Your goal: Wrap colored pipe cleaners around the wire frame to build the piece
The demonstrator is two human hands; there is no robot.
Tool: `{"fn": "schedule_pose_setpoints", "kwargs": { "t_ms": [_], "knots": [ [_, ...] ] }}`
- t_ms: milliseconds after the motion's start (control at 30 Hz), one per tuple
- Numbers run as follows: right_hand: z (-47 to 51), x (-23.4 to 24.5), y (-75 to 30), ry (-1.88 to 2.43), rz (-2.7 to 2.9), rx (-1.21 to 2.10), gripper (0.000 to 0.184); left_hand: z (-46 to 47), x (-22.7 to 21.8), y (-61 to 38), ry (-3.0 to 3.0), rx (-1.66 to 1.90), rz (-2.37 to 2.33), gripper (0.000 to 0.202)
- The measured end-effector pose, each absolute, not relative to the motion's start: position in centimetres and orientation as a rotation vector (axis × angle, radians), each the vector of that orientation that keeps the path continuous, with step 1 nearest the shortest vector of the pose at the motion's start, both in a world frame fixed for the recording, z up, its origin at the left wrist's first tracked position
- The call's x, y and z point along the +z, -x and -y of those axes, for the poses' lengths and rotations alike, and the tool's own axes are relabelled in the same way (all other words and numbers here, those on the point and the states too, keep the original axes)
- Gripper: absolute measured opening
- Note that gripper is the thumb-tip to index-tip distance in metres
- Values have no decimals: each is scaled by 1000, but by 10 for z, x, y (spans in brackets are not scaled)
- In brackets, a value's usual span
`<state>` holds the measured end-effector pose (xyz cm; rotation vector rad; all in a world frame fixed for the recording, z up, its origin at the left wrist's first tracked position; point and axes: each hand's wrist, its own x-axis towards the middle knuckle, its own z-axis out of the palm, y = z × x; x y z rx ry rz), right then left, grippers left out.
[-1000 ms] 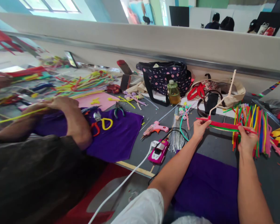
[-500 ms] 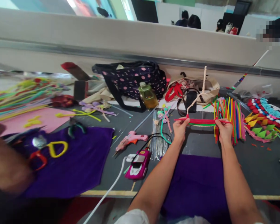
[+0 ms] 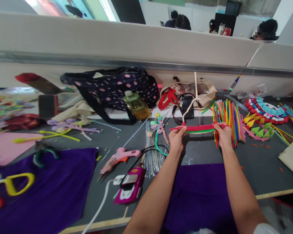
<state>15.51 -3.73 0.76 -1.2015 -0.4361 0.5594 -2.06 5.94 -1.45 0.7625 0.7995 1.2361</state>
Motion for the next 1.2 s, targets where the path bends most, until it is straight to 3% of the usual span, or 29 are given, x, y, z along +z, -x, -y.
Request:
{"fn": "schedule_pose_setpoints", "kwargs": {
  "t_ms": [1200],
  "knots": [
    [30, 12, -149, 1225, 386, 559, 26, -62, -12, 22, -827, 1226, -820, 34]
  ]
}}
